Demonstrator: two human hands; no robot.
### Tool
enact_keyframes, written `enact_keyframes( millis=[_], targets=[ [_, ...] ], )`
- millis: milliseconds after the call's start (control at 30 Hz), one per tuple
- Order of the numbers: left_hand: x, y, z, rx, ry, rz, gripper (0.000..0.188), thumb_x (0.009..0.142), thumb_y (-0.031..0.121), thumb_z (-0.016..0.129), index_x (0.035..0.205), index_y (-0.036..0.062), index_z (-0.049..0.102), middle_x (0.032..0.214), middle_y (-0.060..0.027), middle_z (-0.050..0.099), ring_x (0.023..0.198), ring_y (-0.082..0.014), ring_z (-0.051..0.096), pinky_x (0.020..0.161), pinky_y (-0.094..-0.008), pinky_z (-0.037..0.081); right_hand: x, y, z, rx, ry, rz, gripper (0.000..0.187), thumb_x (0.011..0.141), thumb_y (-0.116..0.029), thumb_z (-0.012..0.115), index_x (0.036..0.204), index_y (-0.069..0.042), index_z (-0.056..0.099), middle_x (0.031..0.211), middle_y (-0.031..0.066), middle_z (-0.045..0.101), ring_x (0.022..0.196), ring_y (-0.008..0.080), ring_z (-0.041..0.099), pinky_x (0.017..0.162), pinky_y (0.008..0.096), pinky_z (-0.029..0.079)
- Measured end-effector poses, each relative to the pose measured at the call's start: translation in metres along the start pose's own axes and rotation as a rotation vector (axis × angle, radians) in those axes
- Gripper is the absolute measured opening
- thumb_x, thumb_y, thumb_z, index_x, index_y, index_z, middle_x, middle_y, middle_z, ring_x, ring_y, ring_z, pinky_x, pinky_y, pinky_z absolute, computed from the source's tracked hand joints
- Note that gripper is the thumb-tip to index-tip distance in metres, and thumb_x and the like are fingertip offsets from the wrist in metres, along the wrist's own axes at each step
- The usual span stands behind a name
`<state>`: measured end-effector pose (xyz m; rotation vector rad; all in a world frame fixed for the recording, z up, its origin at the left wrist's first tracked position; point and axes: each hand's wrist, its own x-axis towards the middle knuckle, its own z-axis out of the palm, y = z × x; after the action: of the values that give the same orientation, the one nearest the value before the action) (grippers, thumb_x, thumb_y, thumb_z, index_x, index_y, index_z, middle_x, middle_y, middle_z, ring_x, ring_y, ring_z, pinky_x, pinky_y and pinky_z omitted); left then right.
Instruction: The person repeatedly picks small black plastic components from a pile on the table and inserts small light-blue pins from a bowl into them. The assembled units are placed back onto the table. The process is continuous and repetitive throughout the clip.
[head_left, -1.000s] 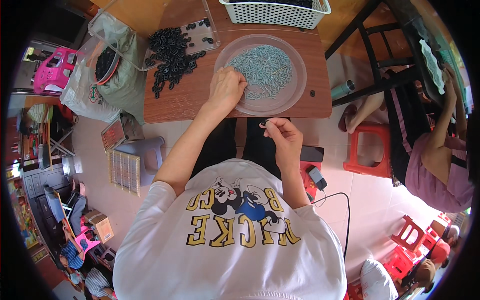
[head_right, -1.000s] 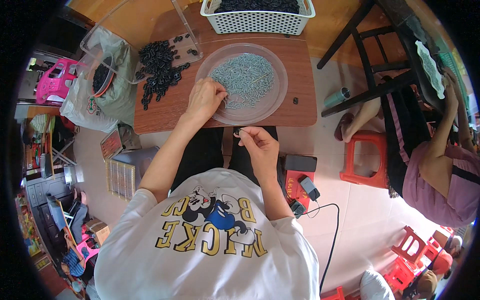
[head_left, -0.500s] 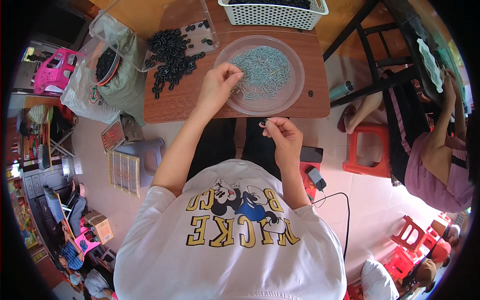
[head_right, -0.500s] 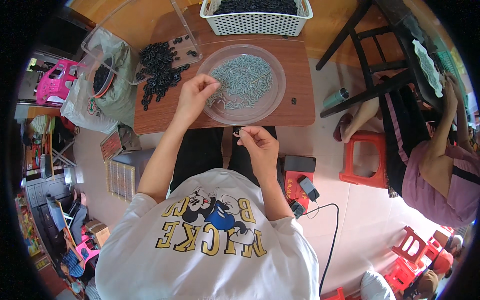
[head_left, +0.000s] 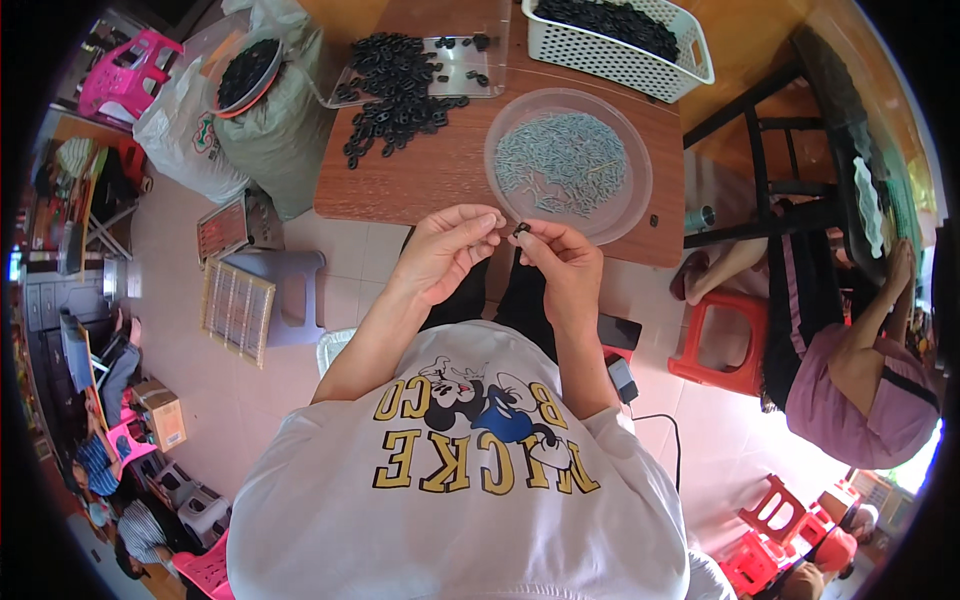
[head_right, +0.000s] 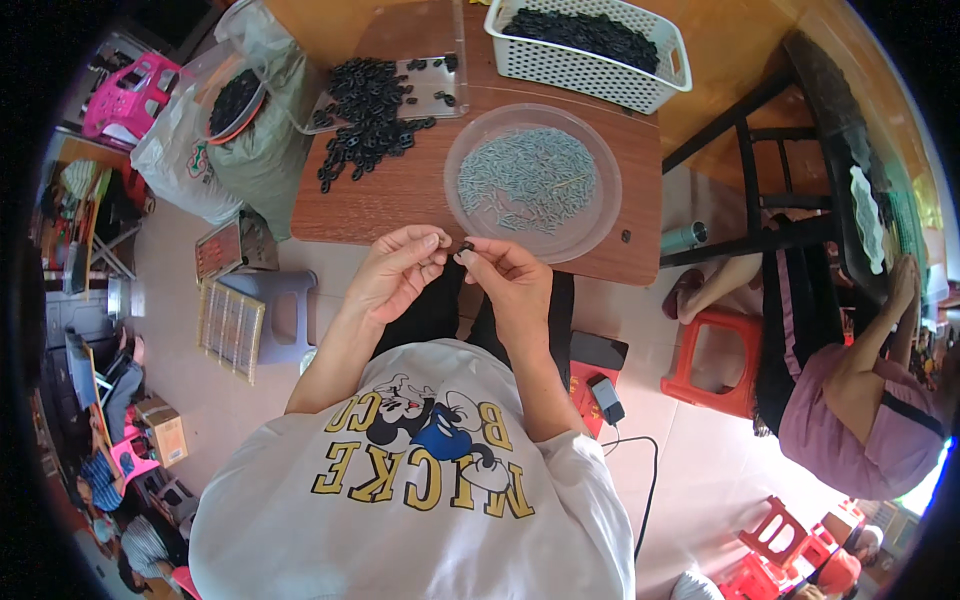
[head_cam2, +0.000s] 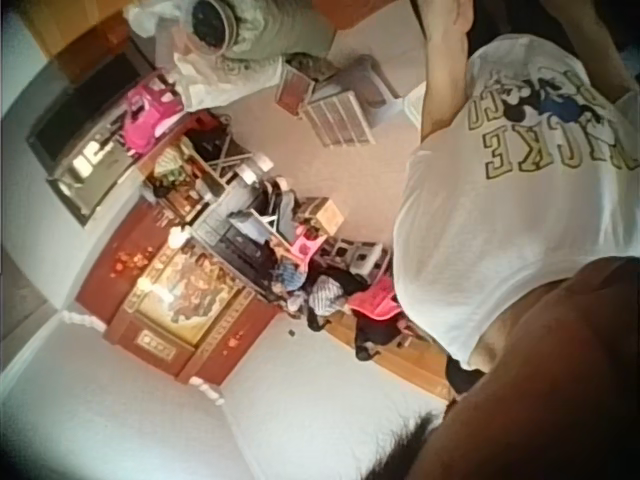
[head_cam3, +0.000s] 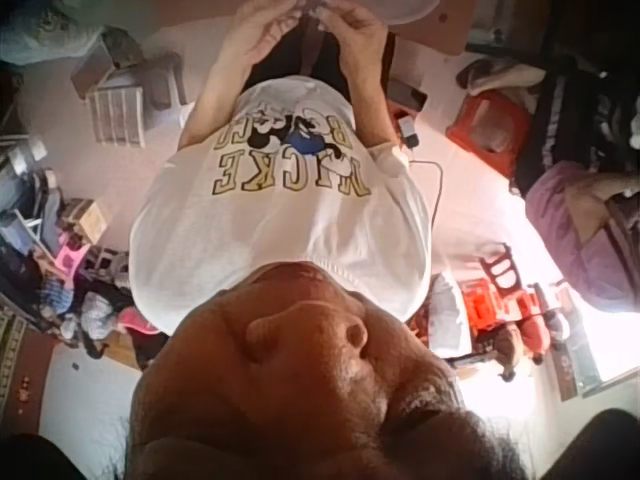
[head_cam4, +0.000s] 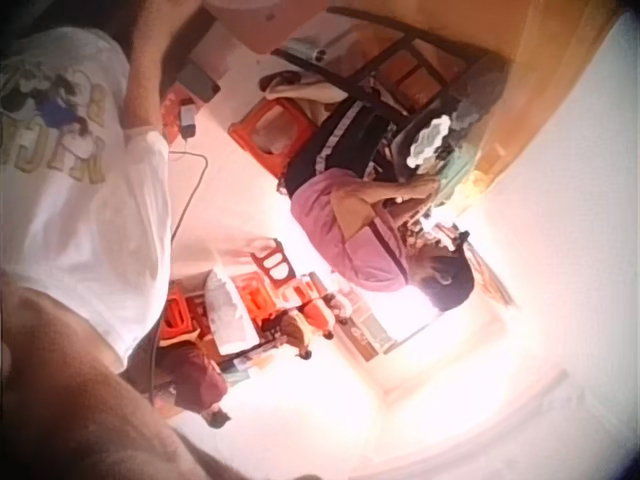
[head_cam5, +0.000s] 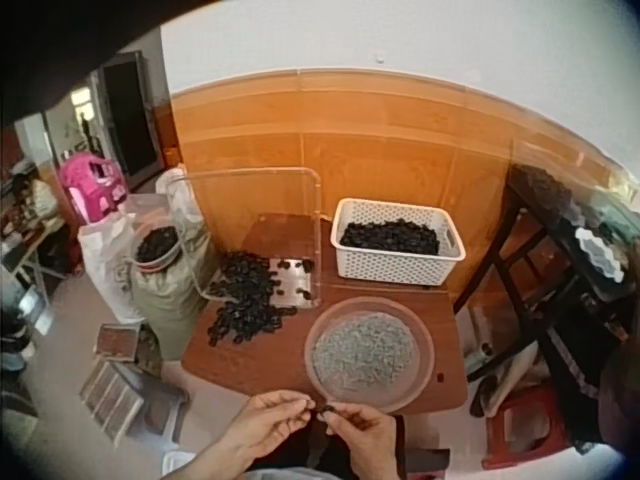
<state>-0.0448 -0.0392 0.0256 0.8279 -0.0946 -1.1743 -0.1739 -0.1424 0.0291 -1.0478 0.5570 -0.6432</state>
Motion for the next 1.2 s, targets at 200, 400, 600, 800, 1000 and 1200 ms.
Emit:
enact_keyframes(
  millis=[200,400,600,800,1000,1200],
  targets=[
    [-0.007,0.006,-0.014,-0.055,-0.05,-0.008,0.012,0.086,0.008,0.061,0.094,0.0,0.065,0.084,-0.0053,0.064,0.072,-0.0094,0.059,0.066,-0.0221,0.05,0.0,0.002,0.024,-0.094,-0.018,0.008,0.016,0.079,0.0,0.067,0.094,0.003,0.066,0.078,0.0048,0.066,0.063,0.0067,0.056,0.057,0.0179,0.044],
    [-0.01,0.004,-0.017,-0.059,-0.059,-0.021,0.012,0.087,0.009,0.061,0.093,-0.0004,0.065,0.082,-0.0046,0.064,0.072,-0.0086,0.058,0.065,-0.022,0.049,0.0,0.002,0.029,-0.168,-0.046,-0.002,0.015,0.079,-0.001,0.068,0.093,0.002,0.067,0.074,0.0018,0.064,0.062,0.0045,0.054,0.056,0.0169,0.041],
    [-0.01,0.001,-0.013,0.023,-0.01,-0.008,0.011,0.086,0.01,0.062,0.091,-0.0001,0.066,0.08,-0.0036,0.064,0.068,-0.0075,0.056,0.063,-0.0208,0.048,-0.002,0.003,0.026,-0.211,-0.009,0.019,0.015,0.079,-0.003,0.068,0.093,0.002,0.067,0.073,0.0012,0.064,0.061,0.0036,0.054,0.055,0.0164,0.041],
    [-0.01,-0.006,-0.01,0.157,0.013,0.092,0.01,0.084,0.01,0.064,0.086,0.001,0.066,0.079,-0.003,0.063,0.066,-0.0057,0.053,0.059,-0.0187,0.044,-0.011,0.006,0.027,-0.359,0.045,-0.055,0.016,0.079,-0.004,0.069,0.093,0.003,0.067,0.074,0.0021,0.065,0.062,0.004,0.055,0.056,0.0179,0.044],
    [-0.005,-0.005,-0.018,0.158,0.036,0.033,0.011,0.084,0.008,0.065,0.092,0.0009,0.065,0.08,-0.0033,0.064,0.068,-0.0069,0.055,0.062,-0.0194,0.046,-0.006,0.014,0.026,-0.299,0.04,-0.033,0.017,0.079,-0.004,0.068,0.095,0.004,0.067,0.077,0.003,0.066,0.063,0.0047,0.056,0.057,0.0181,0.044],
    [-0.006,-0.001,-0.02,0.097,0.042,0.097,0.026,0.08,0.002,0.066,0.106,-0.0009,0.06,0.085,-0.0067,0.065,0.072,-0.0091,0.06,0.065,-0.0199,0.048,-0.007,0.012,0.03,-0.321,0.041,-0.042,0.017,0.08,-0.004,0.068,0.095,0.004,0.067,0.077,0.0033,0.065,0.063,0.0048,0.056,0.057,0.0181,0.044]
  ],
)
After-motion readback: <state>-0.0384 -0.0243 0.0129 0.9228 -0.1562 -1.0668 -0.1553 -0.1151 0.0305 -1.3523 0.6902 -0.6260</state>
